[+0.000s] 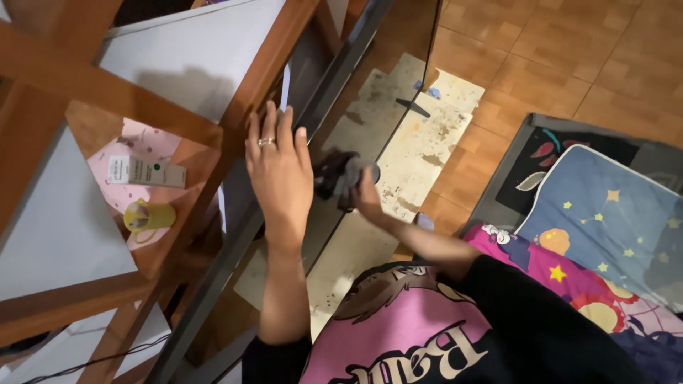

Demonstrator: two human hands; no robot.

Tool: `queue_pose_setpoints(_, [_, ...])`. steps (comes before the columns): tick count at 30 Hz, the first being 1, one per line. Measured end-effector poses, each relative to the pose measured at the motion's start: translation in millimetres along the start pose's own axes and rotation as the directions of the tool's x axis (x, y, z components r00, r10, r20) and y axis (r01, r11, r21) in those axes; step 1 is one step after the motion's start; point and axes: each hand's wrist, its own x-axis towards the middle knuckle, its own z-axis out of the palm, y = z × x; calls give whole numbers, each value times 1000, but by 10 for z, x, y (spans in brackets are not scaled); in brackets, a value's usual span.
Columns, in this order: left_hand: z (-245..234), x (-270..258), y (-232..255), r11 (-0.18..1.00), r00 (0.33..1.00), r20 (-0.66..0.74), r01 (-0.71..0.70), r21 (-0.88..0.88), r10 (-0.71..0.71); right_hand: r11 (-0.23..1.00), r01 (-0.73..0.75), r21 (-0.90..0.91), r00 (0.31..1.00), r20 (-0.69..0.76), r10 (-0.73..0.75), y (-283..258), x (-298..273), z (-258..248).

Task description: Cleaning a television screen and its frame using a cloth.

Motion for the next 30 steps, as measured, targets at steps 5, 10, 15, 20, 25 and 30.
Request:
queue_pose_setpoints(5, [138,197,74,998,999,20,36,52,-37,994,-114,-3,973,-203,111,-151,952,-467])
queue_pose_setpoints(10, [201,375,154,996,998,18,52,67,-54,998,37,43,914,-404,-17,-1195,1204,-727])
queue_pose_setpoints(15, [333,577,156,999,999,-41,28,23,-27,970,241,2,956,-172,-237,-1116,500,-371])
queue_pose_setpoints(20, [301,614,260,999,996,-86,39,31,-36,920,390,46,919,40,-392,-305,247,-275])
queue_pose_setpoints(25, [246,610,328,998,996,-93,22,63,-16,999,43,-9,991,125,-41,321,740,-503])
queue_pose_setpoints(30, [198,601,389,997,996,-93,10,73,-3,989,-107,-103,988,-127,93,151,1389,-858])
